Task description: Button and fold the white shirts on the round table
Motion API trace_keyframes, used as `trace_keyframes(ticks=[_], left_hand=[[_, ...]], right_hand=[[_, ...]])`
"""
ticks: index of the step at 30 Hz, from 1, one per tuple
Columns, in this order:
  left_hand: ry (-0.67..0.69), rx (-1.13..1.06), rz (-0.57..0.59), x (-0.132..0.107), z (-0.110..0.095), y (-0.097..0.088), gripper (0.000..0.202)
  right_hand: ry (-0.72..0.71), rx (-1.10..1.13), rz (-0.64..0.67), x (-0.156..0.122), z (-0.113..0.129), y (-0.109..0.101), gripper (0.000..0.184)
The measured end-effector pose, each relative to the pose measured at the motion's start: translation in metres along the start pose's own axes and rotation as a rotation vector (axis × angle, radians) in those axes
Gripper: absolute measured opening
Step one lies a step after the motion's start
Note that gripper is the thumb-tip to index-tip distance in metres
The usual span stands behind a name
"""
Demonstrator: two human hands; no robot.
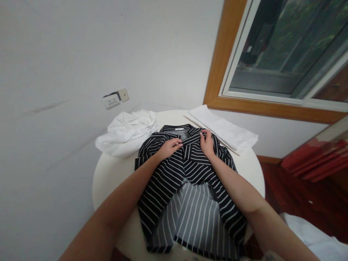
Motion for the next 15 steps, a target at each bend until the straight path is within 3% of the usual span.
trace_keyframes(ticks=[15], left_hand=[[-0.013,-0.036,-0.031,0.0002,-0.006,0.0015,0.028]], right_hand=[[0.022,-0.025,0.037,-0.0008,0.0017,0.0004,0.023]])
Point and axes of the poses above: each hand's wrist, its own x-axis towards the middle knuckle, its own y-axis out of the palm, z = x × y, the point moved 9 cm from there along x, towards the middle knuckle, and after that the axes turned 1 degree about -z, right-handed, at the moved point
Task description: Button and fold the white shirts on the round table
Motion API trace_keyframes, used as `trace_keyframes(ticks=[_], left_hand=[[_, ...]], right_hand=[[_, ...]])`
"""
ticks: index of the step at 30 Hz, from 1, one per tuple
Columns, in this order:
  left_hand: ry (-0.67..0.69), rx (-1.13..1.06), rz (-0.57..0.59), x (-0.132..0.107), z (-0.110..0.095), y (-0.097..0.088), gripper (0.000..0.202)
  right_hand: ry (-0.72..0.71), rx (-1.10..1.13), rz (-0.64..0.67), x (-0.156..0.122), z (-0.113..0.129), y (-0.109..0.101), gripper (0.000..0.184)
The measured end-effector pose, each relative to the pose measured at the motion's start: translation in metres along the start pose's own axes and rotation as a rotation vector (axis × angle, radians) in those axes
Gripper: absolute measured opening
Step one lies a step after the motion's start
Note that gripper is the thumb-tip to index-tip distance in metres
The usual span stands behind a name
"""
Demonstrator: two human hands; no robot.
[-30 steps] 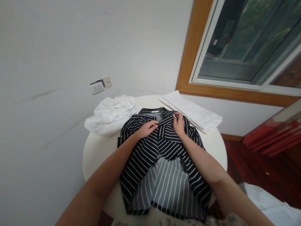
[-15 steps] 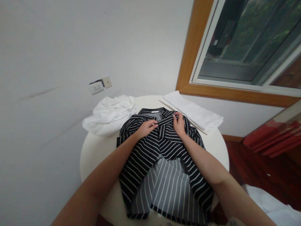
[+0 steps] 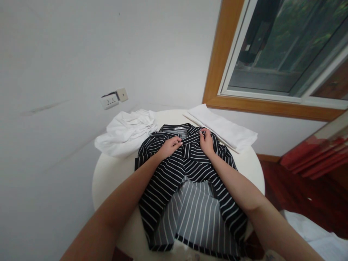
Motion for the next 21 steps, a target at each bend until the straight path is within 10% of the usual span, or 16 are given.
trace_keyframes(ticks=[21], left_hand=[[0.043,0.002,-0.024,-0.004,-0.012,-0.002,0.024]], right_hand=[[-0.025,-0.026,0.07,-0.003,0.005,0.008,0.025]])
Point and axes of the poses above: each hand's wrist, its own x-axis towards the middle knuckle, its own y-axis out of the palm, z = x × y, the point moved 9 cm from there along x, towards the middle knuckle, and after that the axes turned 1 degree about -z, right-handed, at the moved point
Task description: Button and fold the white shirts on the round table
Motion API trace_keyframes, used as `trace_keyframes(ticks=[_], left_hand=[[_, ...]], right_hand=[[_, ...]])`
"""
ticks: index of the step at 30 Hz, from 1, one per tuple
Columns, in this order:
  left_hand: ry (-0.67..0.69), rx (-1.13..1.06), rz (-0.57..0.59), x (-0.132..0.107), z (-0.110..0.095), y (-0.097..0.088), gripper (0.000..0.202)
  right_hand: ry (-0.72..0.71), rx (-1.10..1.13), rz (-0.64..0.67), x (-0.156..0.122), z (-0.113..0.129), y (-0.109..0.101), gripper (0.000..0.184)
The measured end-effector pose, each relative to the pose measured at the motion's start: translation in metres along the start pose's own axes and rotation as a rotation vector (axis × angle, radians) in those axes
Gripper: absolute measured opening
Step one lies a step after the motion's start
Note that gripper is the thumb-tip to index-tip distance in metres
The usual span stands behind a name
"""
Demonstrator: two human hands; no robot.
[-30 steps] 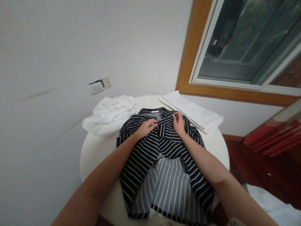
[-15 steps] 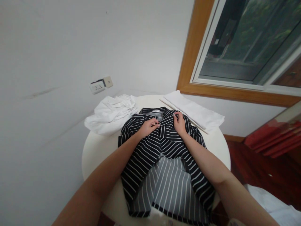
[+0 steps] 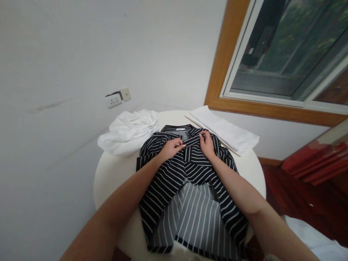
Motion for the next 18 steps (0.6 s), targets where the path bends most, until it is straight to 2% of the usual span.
trace_keyframes(ticks=[18], left_hand=[[-0.03,0.061,0.001,-0.0012,-0.0004,-0.0015,0.028]], right_hand=[[0.03,0.009,-0.018,-0.0018,0.0017,-0.0036,0.027]])
Point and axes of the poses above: each hand's wrist, its own x-axis towards the middle knuckle, its own y-axis out of the palm, z = x × y, the point moved 9 cm from there along x, towards the middle knuckle, and after that the axes turned 1 degree about -z, right-handed, at the moved point
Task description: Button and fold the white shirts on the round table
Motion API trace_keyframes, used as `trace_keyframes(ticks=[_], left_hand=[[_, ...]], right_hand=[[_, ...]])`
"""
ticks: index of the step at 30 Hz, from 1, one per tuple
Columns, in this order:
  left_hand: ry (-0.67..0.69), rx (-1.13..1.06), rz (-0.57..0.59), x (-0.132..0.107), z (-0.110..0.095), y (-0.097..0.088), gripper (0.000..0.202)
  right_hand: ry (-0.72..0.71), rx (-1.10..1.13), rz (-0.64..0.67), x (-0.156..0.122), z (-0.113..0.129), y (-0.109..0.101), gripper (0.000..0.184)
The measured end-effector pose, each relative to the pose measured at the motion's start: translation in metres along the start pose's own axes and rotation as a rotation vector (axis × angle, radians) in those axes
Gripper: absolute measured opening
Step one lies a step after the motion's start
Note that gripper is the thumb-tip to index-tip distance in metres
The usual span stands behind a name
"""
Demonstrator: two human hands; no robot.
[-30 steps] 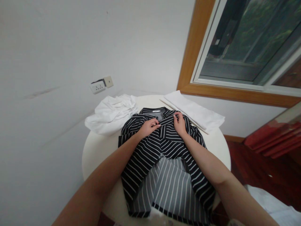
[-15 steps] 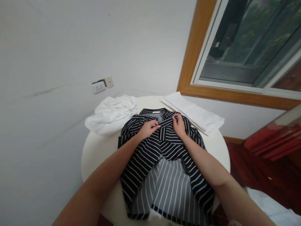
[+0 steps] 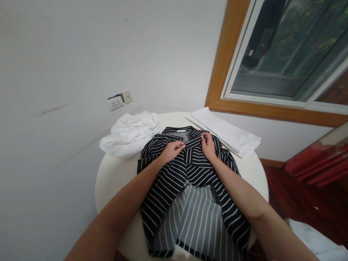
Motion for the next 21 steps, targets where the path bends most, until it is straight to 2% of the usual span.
trace_keyframes(ticks=[2,5,7,9,11,16,18,21], left_hand=[[0.032,0.049,-0.021,0.0,-0.008,-0.005,0.031],[0.028,0.269,-0.157,-0.002,-0.021,-0.028,0.037],[-0.027,0.499,-0.238,-0.005,-0.026,-0.042,0.044],[-0.105,0.7,-0.248,-0.01,-0.024,-0.047,0.06],[-0.199,0.807,-0.202,-0.015,-0.014,-0.043,0.074],[-0.377,0.837,-0.053,-0.025,0.014,-0.018,0.079],[-0.412,0.831,-0.019,-0.026,0.018,-0.012,0.082],[-0.421,0.844,-0.018,-0.025,0.014,-0.009,0.077]], right_hand=[[-0.019,-0.012,-0.059,0.002,0.004,-0.008,0.029],[-0.05,-0.108,-0.156,0.008,0.012,-0.026,0.034],[-0.053,-0.249,-0.123,0.012,0.014,-0.029,0.037],[-0.035,-0.4,0.004,0.012,0.01,-0.021,0.046],[-0.002,-0.526,0.158,0.007,0.0,-0.006,0.058],[0.141,-0.714,0.444,-0.014,-0.027,0.024,0.073],[0.172,-0.731,0.508,-0.019,-0.028,0.03,0.073],[0.116,-0.742,0.521,-0.022,-0.014,0.033,0.059]])
Point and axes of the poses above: each hand's wrist, its own x-axis towards the middle knuckle, its own y-axis out of the palm, z = x × y, the point moved 9 cm from there along x, towards the middle knuckle, and after that the axes turned 1 degree about -z, right-handed, at the moved point
